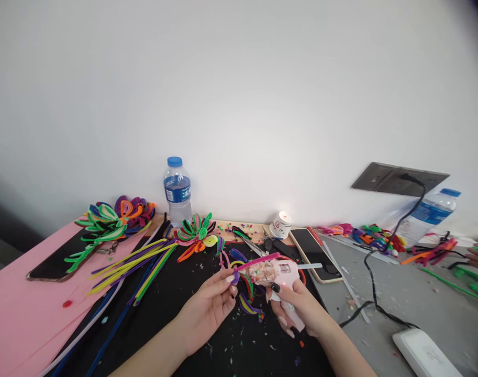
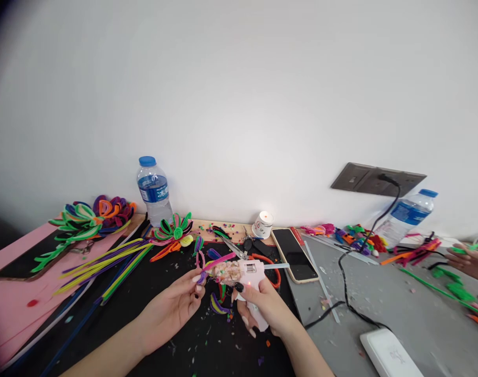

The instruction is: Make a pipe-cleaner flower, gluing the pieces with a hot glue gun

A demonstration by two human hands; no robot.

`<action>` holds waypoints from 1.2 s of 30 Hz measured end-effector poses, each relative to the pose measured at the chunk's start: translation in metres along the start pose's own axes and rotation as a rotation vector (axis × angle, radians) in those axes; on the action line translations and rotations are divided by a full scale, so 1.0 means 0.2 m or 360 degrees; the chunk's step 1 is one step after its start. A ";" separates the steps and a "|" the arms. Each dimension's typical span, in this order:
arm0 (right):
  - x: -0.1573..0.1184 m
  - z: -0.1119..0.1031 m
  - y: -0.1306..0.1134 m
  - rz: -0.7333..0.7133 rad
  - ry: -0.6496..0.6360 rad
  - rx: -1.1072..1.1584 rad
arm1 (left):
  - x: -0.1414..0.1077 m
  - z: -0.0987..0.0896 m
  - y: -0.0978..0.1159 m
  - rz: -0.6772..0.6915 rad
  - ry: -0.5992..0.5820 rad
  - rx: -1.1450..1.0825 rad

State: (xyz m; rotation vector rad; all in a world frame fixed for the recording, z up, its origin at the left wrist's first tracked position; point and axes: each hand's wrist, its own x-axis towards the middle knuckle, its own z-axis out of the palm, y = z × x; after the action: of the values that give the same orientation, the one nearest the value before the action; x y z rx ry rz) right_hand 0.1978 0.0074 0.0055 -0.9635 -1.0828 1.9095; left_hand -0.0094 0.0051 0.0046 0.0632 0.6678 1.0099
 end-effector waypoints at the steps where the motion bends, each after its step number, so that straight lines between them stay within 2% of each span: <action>1: 0.00 0.00 0.00 -0.0003 -0.0005 0.0006 | 0.00 0.00 0.00 -0.0001 -0.0001 0.0004; 15: 0.00 -0.01 0.00 0.0017 -0.0021 0.0009 | 0.01 -0.02 0.01 0.0074 -0.0017 0.0150; 29: -0.01 -0.01 -0.01 0.0038 -0.0084 -0.0023 | 0.01 -0.01 0.01 0.0080 0.0003 0.0086; 36: -0.02 0.00 -0.01 0.0058 -0.0016 -0.0061 | 0.02 -0.02 0.01 0.0099 0.0019 0.0091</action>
State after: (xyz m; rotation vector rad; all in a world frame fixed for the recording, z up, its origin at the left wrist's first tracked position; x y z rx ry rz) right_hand 0.1996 0.0050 0.0074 -1.0023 -1.1187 1.9308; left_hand -0.0122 0.0086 0.0004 0.1286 0.7088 1.0519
